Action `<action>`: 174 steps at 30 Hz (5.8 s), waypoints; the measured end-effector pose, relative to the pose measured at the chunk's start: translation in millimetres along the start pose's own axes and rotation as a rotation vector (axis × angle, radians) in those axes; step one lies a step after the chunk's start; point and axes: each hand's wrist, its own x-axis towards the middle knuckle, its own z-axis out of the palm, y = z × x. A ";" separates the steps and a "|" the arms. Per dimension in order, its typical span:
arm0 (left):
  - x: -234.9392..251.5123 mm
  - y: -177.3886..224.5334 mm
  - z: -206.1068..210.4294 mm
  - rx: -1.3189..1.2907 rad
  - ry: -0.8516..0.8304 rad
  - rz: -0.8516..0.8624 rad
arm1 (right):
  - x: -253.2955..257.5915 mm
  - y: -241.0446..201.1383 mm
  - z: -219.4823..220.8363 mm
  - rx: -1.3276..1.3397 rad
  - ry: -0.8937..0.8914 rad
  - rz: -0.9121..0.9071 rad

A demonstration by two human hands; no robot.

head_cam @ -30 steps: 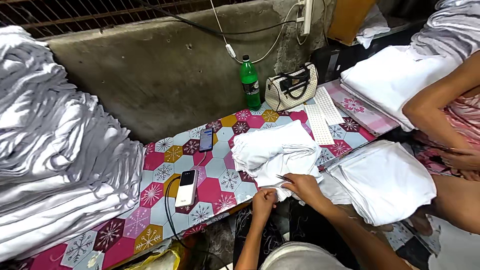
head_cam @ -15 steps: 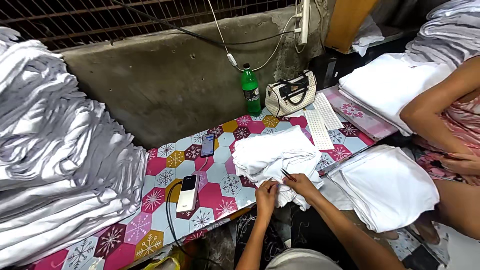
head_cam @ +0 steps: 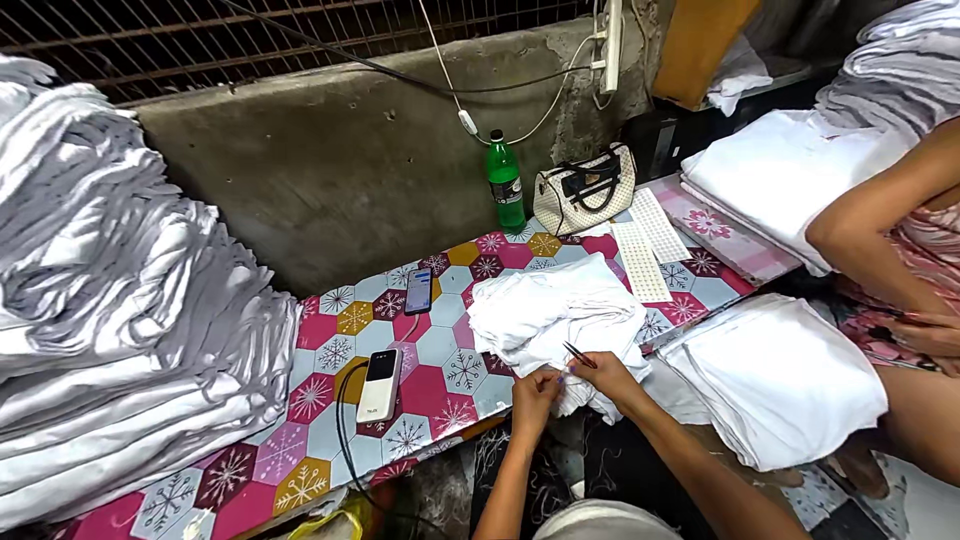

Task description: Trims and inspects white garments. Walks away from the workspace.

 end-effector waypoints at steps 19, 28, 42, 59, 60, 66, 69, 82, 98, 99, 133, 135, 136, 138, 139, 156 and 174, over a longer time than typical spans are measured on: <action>8.9 -3.2 5.0 -0.162 -0.026 -0.127 | 6.2 5.5 -6.0 -0.003 -0.098 0.024; -9.9 -9.5 0.9 -0.302 0.045 -0.241 | -22.6 2.4 -29.4 -0.149 -0.336 0.118; -8.5 -18.7 6.5 -0.341 0.081 -0.215 | 7.1 6.2 -6.1 -0.342 -0.333 0.062; 0.1 -2.9 -10.0 0.430 -0.099 -0.039 | 0.9 -5.4 14.2 -0.724 0.000 -0.305; 8.9 0.5 -4.9 0.398 -0.024 -0.001 | 7.1 -7.4 14.1 -0.600 -0.010 -0.237; 29.1 3.0 -1.9 0.254 0.016 0.117 | 14.7 -16.4 -3.5 0.351 -0.066 0.100; 20.9 13.1 -0.8 -0.034 -0.032 0.037 | 14.0 -12.7 -10.6 0.507 -0.125 0.164; 7.8 11.8 5.9 -0.323 0.056 -0.089 | 9.1 -3.3 -3.2 0.399 -0.158 0.113; -1.2 -11.4 12.7 -0.400 0.058 -0.181 | -12.2 4.7 -24.4 -0.322 -0.216 0.070; -1.2 -12.1 13.2 -0.400 0.062 -0.177 | -8.9 5.4 -23.2 -0.330 -0.229 0.078; -58.5 -24.7 -31.7 0.791 0.083 0.082 | -9.3 4.9 3.9 -0.795 0.190 -0.524; -38.2 -37.6 1.6 0.792 0.224 0.464 | 4.9 9.5 20.9 -0.860 0.346 -0.679; -27.3 -42.9 7.6 0.831 0.257 0.536 | 10.3 7.9 22.6 -0.856 0.472 -0.759; -14.2 -50.8 -0.7 0.850 0.273 0.555 | 11.9 -3.9 9.5 -0.835 0.666 -0.812; -10.6 -49.5 -11.5 0.837 0.264 0.584 | 9.9 -9.9 -1.2 -0.814 0.681 -0.779; 186.3 -8.9 -50.8 0.345 0.539 0.325 | 197.6 -10.3 6.6 0.062 0.315 -0.326; 61.5 12.7 -17.7 0.077 0.215 0.468 | 11.3 16.6 12.9 0.111 0.344 -0.326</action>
